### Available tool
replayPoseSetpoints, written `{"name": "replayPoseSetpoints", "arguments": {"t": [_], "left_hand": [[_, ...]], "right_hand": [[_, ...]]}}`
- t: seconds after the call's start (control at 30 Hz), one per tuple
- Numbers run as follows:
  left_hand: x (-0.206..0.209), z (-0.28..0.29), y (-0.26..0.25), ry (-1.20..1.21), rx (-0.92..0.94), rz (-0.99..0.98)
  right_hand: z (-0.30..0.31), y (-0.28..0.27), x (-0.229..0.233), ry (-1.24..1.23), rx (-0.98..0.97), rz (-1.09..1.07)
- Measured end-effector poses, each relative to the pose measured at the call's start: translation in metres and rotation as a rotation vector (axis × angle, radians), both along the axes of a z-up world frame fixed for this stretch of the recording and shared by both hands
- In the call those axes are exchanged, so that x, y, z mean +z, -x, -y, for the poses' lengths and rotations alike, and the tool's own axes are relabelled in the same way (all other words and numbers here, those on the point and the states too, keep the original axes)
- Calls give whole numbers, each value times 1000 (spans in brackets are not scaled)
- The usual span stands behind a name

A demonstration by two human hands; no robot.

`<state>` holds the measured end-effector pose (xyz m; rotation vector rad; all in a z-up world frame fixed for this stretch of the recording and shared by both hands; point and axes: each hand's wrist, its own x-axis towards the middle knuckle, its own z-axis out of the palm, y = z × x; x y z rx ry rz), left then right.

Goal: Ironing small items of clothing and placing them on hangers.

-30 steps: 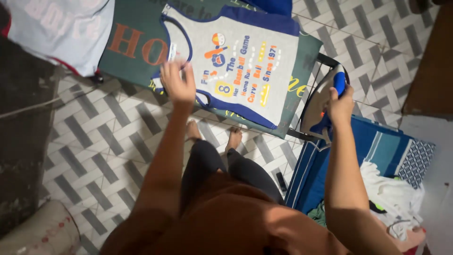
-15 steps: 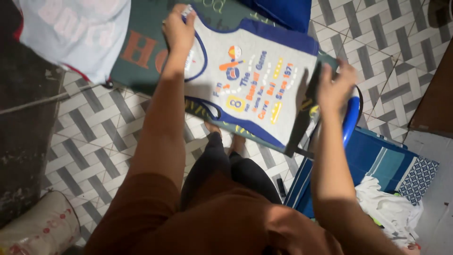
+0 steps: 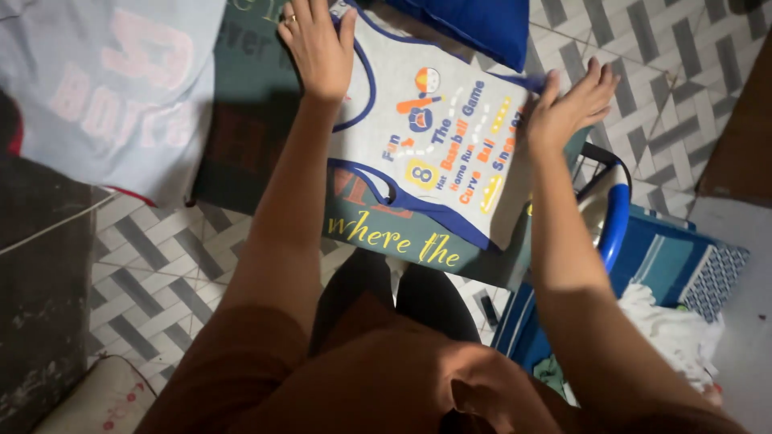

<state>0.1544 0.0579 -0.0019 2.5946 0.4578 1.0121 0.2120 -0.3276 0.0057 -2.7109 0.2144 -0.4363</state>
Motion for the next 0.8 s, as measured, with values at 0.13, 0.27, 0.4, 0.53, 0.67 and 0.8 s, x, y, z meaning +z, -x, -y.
{"name": "replayPoseSetpoints", "arguments": {"t": [0.13, 0.27, 0.4, 0.53, 0.67, 0.8], "left_hand": [[23, 42, 76, 130, -243, -32], [21, 106, 195, 398, -312, -185], [57, 149, 228, 424, -206, -209], [47, 165, 213, 273, -193, -106], [-5, 161, 202, 584, -240, -60], [24, 168, 198, 608, -171, -21]], "right_hand": [[-7, 102, 38, 87, 434, 57], [18, 218, 47, -13, 477, -107], [63, 266, 23, -43, 335, -115], [87, 268, -1, -195, 300, -285], [79, 241, 12, -823, 363, -138], [81, 237, 24, -786, 400, -37]]}}
